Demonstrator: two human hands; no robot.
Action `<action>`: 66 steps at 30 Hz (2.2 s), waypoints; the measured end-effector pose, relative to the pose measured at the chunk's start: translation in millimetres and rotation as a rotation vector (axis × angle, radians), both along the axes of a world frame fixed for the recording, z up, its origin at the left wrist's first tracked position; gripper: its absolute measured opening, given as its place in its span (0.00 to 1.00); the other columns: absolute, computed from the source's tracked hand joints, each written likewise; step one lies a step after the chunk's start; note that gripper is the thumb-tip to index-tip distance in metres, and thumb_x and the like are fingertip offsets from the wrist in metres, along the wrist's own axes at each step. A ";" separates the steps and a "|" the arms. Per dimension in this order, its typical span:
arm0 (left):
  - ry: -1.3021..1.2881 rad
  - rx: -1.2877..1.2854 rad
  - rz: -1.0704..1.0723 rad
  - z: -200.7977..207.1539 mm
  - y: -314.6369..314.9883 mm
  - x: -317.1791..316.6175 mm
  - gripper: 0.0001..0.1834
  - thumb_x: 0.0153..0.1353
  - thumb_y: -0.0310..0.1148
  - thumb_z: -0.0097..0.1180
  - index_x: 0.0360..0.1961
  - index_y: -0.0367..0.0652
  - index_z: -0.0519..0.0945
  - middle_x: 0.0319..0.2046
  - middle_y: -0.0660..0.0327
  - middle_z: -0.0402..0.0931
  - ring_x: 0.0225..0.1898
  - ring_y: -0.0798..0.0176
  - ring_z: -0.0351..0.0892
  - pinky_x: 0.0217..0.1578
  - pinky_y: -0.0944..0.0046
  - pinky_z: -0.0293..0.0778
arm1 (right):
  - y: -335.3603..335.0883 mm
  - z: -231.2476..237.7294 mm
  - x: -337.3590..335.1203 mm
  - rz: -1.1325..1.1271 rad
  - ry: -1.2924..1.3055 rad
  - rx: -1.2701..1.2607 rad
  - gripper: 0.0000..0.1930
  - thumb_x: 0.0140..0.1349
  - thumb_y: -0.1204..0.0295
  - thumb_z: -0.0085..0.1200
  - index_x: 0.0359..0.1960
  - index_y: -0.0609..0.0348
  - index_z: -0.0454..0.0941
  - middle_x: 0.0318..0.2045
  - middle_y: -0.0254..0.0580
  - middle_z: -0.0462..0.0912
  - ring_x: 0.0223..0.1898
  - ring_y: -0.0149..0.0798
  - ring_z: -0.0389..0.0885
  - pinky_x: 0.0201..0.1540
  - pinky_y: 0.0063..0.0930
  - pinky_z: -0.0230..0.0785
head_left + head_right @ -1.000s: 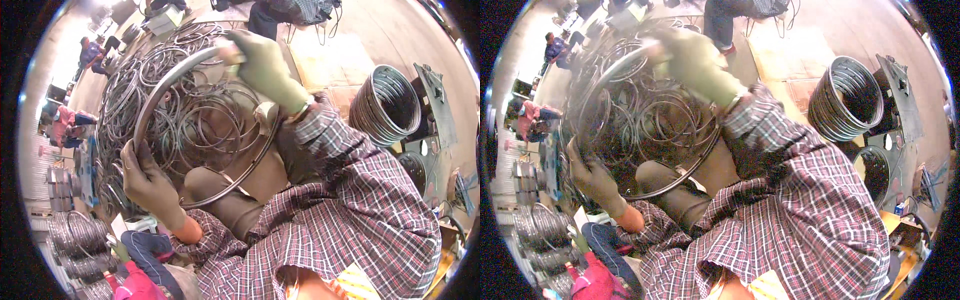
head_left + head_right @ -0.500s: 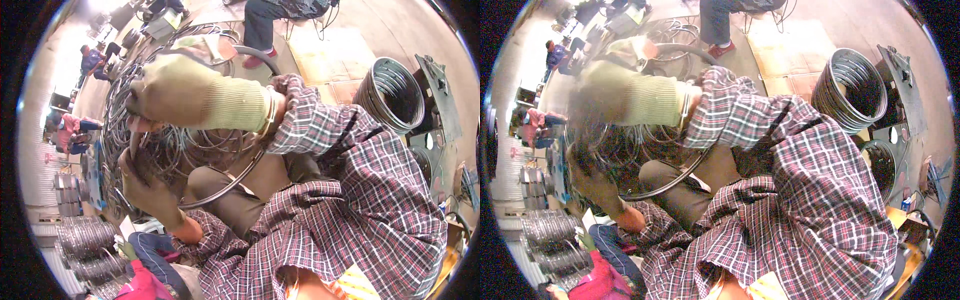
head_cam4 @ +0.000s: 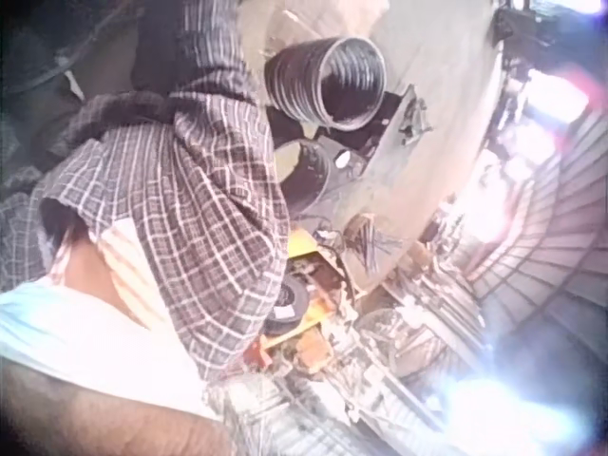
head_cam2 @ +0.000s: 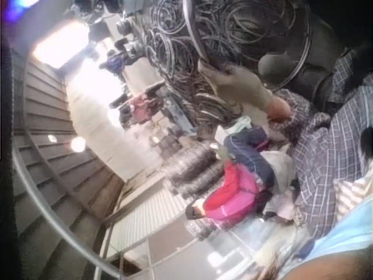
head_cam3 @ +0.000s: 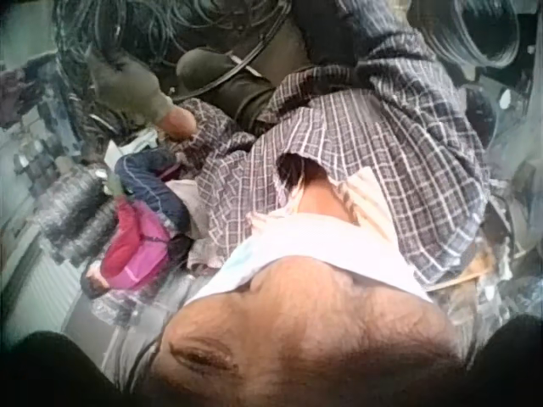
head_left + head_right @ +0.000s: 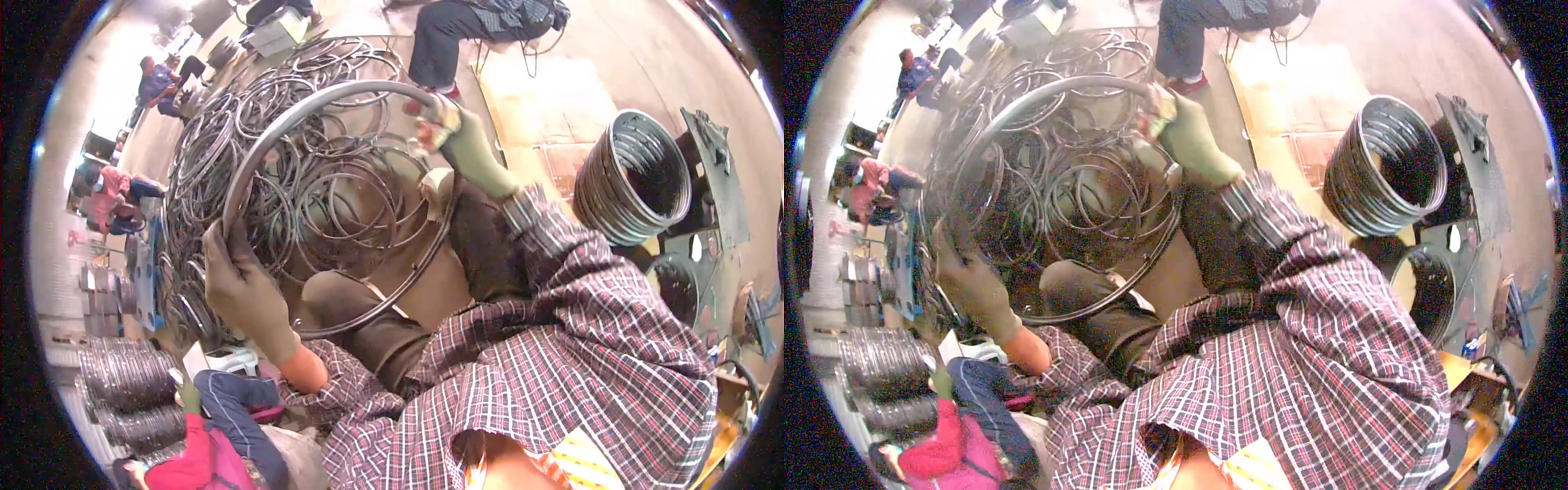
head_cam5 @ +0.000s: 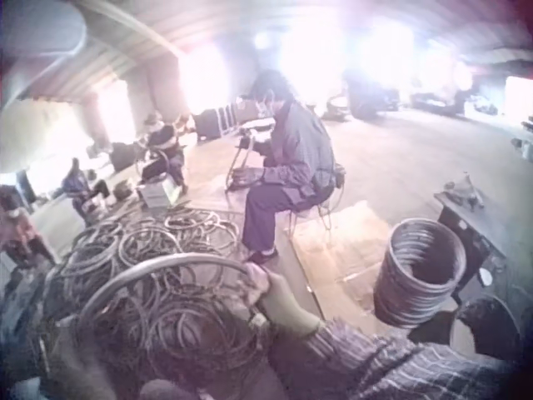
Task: The worker is cleaning and wiping circular metal rings using a cloth dipped in a solvent bucket.
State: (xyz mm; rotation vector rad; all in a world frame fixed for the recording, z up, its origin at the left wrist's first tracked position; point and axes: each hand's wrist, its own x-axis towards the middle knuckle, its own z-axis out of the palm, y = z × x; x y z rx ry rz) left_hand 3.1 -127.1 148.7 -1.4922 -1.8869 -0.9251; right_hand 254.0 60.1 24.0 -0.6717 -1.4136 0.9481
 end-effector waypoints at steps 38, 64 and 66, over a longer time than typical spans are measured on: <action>0.142 0.039 -0.150 45.6 23.6 26.2 0.11 0.60 0.30 0.58 0.45 0.43 0.79 0.38 0.52 0.81 0.37 0.46 0.82 0.35 0.54 0.77 | 4.8 127.6 2.0 -0.198 -0.655 0.569 0.21 0.53 0.70 0.60 0.49 0.61 0.75 0.37 0.53 0.82 0.36 0.53 0.82 0.40 0.41 0.75; 0.045 0.082 -0.112 32.7 4.8 19.5 0.14 0.62 0.27 0.55 0.49 0.39 0.78 0.42 0.47 0.81 0.41 0.44 0.82 0.40 0.52 0.76 | 5.9 112.0 -8.8 -0.072 -0.513 0.504 0.25 0.50 0.77 0.59 0.54 0.53 0.76 0.39 0.46 0.83 0.40 0.43 0.84 0.43 0.34 0.75; 0.007 0.097 -0.104 32.8 8.1 21.2 0.13 0.63 0.28 0.55 0.48 0.39 0.78 0.40 0.48 0.81 0.41 0.44 0.82 0.40 0.53 0.76 | 8.1 35.8 21.4 0.020 -0.310 0.157 0.24 0.53 0.78 0.58 0.55 0.57 0.75 0.36 0.46 0.82 0.38 0.38 0.83 0.42 0.33 0.76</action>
